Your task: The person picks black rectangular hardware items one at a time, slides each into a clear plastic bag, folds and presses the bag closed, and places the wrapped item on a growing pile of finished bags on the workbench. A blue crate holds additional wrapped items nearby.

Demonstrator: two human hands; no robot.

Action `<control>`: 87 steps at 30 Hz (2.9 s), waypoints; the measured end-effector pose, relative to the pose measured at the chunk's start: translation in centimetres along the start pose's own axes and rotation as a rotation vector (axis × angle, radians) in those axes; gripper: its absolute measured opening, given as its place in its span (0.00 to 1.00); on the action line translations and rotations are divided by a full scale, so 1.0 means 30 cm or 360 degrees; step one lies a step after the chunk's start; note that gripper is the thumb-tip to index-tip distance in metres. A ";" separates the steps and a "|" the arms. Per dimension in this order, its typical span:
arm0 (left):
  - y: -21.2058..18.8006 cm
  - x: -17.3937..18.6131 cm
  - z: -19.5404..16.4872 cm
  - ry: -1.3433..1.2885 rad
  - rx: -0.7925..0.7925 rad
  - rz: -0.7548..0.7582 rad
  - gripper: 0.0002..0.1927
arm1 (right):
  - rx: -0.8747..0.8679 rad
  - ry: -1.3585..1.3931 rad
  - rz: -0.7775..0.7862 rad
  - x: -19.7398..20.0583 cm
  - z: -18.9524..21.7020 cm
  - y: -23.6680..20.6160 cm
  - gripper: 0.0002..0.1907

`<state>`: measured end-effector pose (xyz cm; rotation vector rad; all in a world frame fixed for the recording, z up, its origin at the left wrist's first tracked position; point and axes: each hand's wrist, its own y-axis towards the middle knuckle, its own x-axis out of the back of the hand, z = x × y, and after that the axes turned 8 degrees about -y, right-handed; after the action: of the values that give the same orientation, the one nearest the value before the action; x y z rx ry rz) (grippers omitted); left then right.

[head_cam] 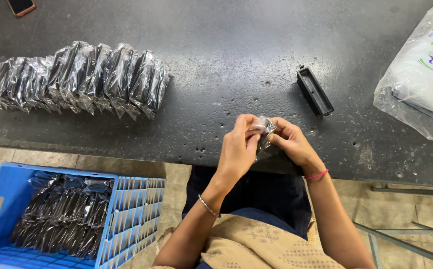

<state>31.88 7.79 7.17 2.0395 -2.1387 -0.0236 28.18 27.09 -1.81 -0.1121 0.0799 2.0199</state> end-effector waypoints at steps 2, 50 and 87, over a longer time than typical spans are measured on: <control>0.002 -0.004 -0.010 0.0124 -0.0036 -0.0052 0.18 | 0.0005 0.0001 0.0002 -0.004 0.001 -0.005 0.22; 0.015 0.050 0.118 0.0471 -0.0240 -0.0174 0.17 | 0.0208 -0.0861 -0.0550 -0.179 0.210 -0.021 0.17; 0.007 0.096 0.132 0.0675 -0.0753 -0.0037 0.24 | 0.0348 -0.1039 -0.0363 -0.142 0.169 0.060 0.15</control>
<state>30.97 4.49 3.65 1.6226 -1.6596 -0.0833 28.19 23.05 3.73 0.6459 -0.1218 1.7192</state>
